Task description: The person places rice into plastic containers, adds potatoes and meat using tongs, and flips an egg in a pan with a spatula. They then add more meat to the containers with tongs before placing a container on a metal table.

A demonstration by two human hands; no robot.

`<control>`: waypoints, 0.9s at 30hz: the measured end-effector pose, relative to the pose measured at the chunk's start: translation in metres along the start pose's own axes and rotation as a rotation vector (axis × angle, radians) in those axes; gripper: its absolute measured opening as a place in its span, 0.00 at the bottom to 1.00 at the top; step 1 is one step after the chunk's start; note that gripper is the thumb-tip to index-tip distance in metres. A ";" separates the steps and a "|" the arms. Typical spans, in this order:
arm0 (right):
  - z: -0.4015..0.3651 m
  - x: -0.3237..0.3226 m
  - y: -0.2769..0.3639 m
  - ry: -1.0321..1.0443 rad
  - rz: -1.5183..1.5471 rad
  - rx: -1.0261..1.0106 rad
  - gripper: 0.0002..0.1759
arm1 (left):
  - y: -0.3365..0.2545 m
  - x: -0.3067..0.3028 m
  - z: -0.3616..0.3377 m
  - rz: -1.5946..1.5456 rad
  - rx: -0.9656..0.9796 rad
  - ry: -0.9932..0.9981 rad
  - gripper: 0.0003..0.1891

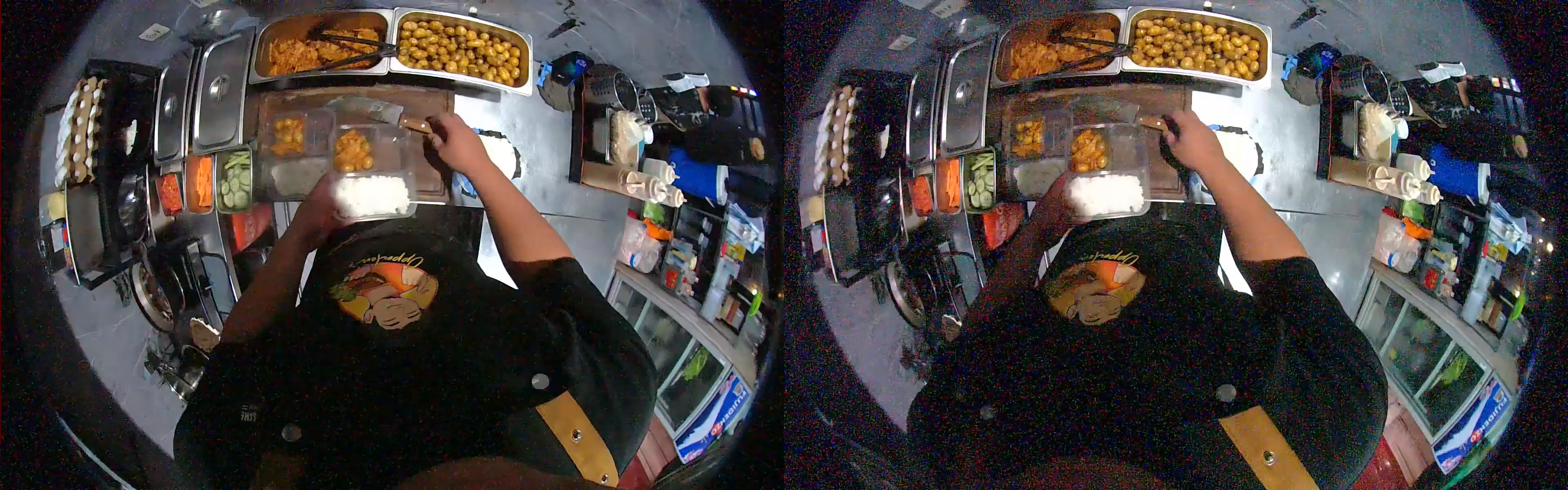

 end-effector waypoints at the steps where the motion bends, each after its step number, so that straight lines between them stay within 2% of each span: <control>1: 0.005 -0.005 0.006 -0.007 -0.152 -0.050 0.15 | 0.010 -0.001 0.001 0.007 0.004 -0.011 0.34; 2: 0.010 -0.008 0.009 0.030 -0.141 -0.073 0.18 | 0.043 -0.008 0.005 -0.128 -0.074 -0.017 0.32; 5: 0.031 0.002 0.001 0.023 -0.160 -0.100 0.21 | 0.107 -0.023 0.025 0.111 0.116 0.020 0.24; 7: 0.038 0.001 -0.007 -0.093 -0.122 -0.113 0.20 | 0.098 -0.016 0.037 0.241 0.179 -0.012 0.26; 8: 0.050 0.011 -0.022 -0.013 -0.050 -0.072 0.19 | 0.093 -0.011 0.043 0.247 0.148 -0.073 0.27; 10: 0.048 -0.010 -0.011 -0.024 -0.086 -0.072 0.20 | 0.096 -0.003 0.050 -0.137 -0.058 -0.211 0.30; 11: 0.045 -0.019 -0.008 -0.097 -0.139 -0.133 0.21 | 0.105 0.005 0.049 -0.640 -0.258 -0.303 0.34; 13: 0.036 -0.049 0.011 -0.077 -0.129 -0.123 0.22 | 0.124 0.004 0.049 -0.498 -0.076 -0.166 0.35; 14: 0.034 -0.063 0.017 -0.029 -0.129 -0.087 0.22 | 0.115 -0.001 0.054 -0.387 -0.118 -0.195 0.36; 15: 0.031 -0.081 0.027 -0.013 -0.108 -0.102 0.20 | 0.119 -0.005 0.057 -0.405 -0.178 -0.232 0.36; 16: 0.029 -0.100 0.033 0.064 0.049 -0.108 0.20 | 0.125 -0.008 0.059 -0.425 -0.237 -0.269 0.36; 17: 0.019 -0.132 0.052 0.144 0.205 -0.117 0.19 | 0.140 -0.008 0.065 -0.571 -0.315 -0.305 0.36; 19: -0.010 -0.201 0.095 0.038 0.414 -0.429 0.18 | 0.084 -0.004 0.041 -0.468 -0.124 -0.312 0.36; 21: -0.055 -0.281 0.156 0.101 0.606 -0.561 0.21 | 0.070 -0.001 0.031 -0.271 -0.229 -0.222 0.35; 23: -0.106 -0.348 0.200 0.038 0.627 -0.850 0.24 | 0.064 -0.005 0.027 -0.150 -0.228 -0.243 0.33; 25: -0.155 -0.387 0.231 0.005 0.800 -0.977 0.20 | 0.067 -0.016 0.018 0.119 -0.180 -0.314 0.29; 26: -0.166 -0.400 0.243 0.082 0.784 -1.185 0.24 | 0.066 -0.021 0.012 0.280 -0.138 -0.361 0.27; 27: -0.169 -0.401 0.247 0.115 0.771 -1.288 0.26 | 0.082 -0.028 0.013 0.288 -0.134 -0.358 0.27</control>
Point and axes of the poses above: each hand's wrist, its own z-axis towards the middle knuckle, its own x-axis out of the palm, y = z × x, the point moved 5 cm from there along z, towards the middle knuckle, and after that the axes turned 4 degrees about -y, right-handed, at the moved point
